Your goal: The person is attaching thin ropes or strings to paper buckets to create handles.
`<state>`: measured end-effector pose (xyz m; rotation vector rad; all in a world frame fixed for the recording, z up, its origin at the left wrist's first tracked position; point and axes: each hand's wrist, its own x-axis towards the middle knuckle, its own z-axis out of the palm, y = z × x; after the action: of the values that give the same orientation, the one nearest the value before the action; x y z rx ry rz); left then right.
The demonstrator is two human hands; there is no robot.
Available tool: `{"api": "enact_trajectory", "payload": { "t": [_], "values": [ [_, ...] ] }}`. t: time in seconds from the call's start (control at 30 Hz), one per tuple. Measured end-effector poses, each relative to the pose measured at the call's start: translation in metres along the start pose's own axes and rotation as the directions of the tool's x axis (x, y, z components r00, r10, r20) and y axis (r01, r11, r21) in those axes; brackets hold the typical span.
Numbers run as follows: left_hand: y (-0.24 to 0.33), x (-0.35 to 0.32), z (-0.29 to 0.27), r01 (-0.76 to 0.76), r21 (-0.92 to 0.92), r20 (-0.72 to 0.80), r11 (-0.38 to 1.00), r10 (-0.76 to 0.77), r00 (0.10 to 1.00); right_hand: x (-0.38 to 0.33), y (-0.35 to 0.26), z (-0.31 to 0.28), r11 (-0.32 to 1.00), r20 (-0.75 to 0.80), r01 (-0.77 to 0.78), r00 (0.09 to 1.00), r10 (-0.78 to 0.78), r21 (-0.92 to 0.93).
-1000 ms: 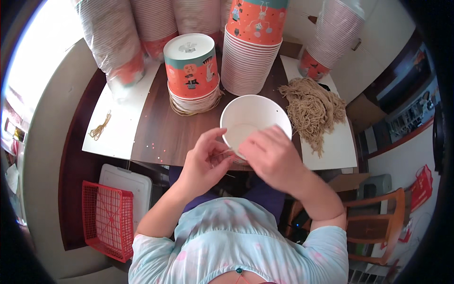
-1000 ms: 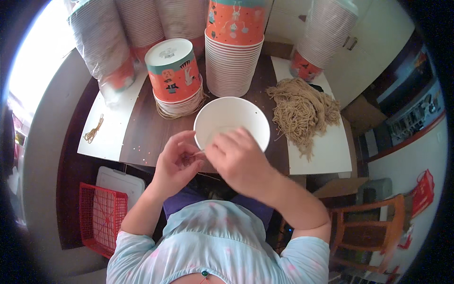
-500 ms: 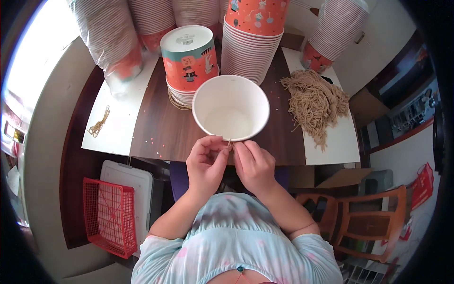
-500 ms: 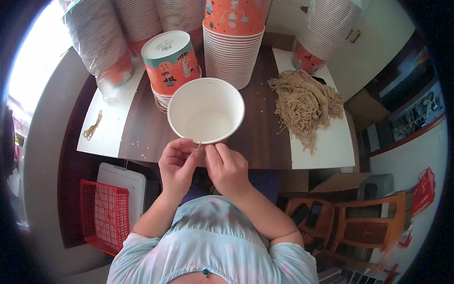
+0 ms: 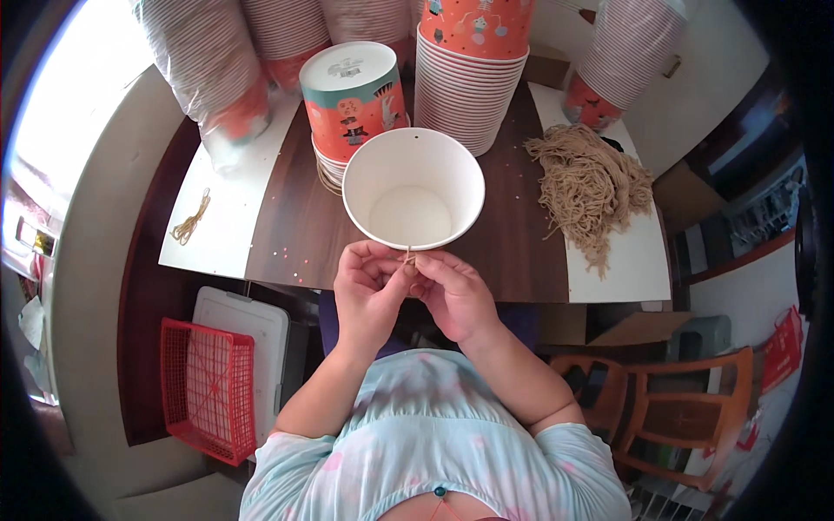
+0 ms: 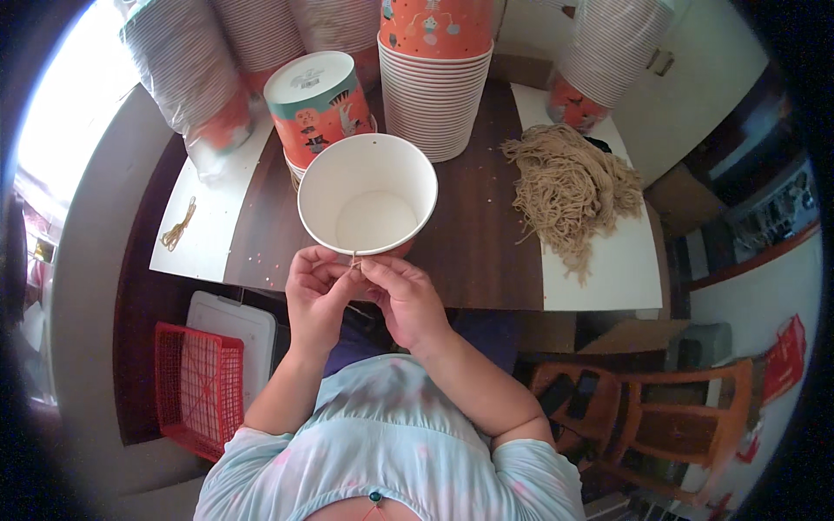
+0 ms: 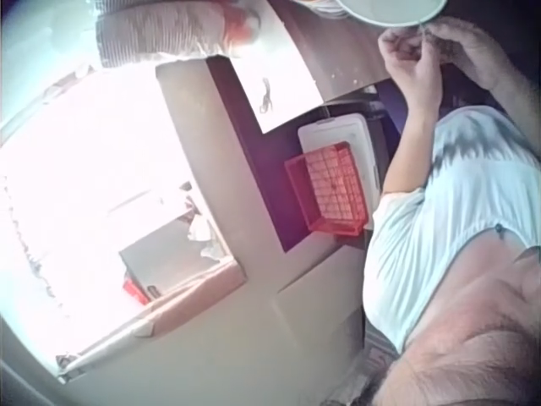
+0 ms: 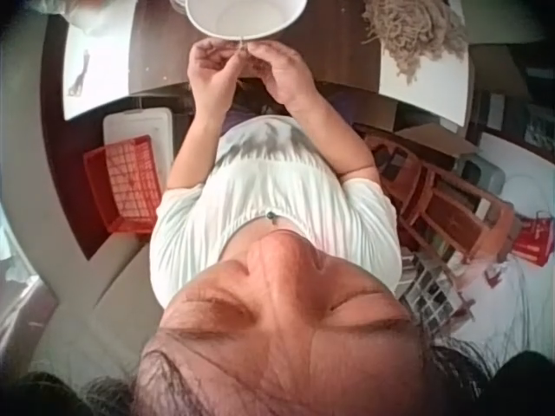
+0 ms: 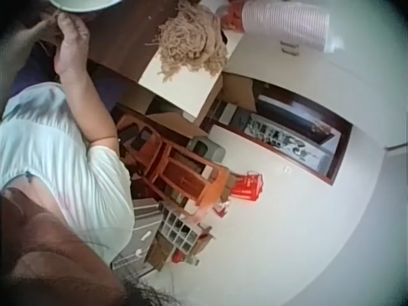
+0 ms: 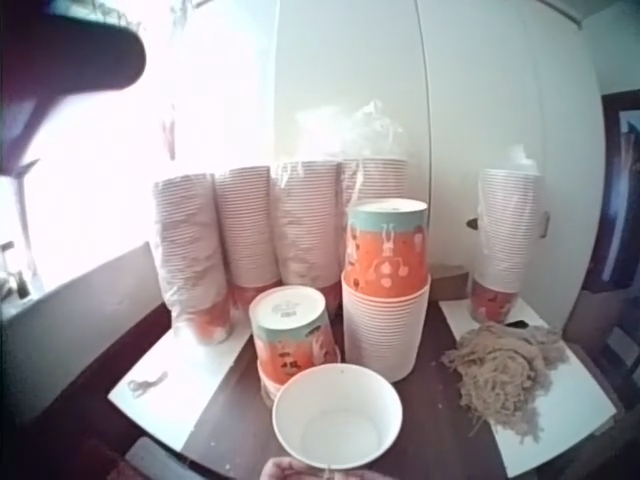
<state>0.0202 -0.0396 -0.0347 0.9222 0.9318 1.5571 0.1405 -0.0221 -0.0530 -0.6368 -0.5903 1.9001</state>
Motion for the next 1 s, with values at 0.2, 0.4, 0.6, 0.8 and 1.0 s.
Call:
{"api": "enact_trajectory", "payload": {
  "t": [0.2, 0.4, 0.6, 0.8, 1.0],
  "values": [
    [-0.006, -0.008, -0.001, -0.148, 0.323, -0.008, 0.935, 0.159, 0.987, -0.002, 0.001, 0.003, 0.999, -0.05, 0.007, 0.999, -0.005, 0.05],
    [0.001, -0.01, 0.003, -0.397, 0.672, 0.121, 0.626, 0.435, 0.892, -0.006, 0.004, 0.0, 0.988, -0.15, 0.078, 0.984, -0.097, -0.131],
    [0.009, -0.004, -0.001, -0.402, 0.713, 0.195, 0.574, 0.388, 0.901, -0.01, -0.004, 0.008, 0.975, -0.129, 0.109, 0.982, -0.136, -0.194],
    [0.012, -0.001, -0.005, -0.368, 0.636, 0.224, 0.678, 0.294, 0.929, -0.006, -0.006, 0.0, 0.978, -0.155, 0.02, 0.987, -0.053, -0.205],
    [0.009, -0.006, -0.01, -0.304, 0.626, 0.198, 0.718, 0.23, 0.953, 0.0, -0.013, -0.01, 0.99, -0.068, -0.084, 0.995, 0.076, -0.113]
  ]
}}
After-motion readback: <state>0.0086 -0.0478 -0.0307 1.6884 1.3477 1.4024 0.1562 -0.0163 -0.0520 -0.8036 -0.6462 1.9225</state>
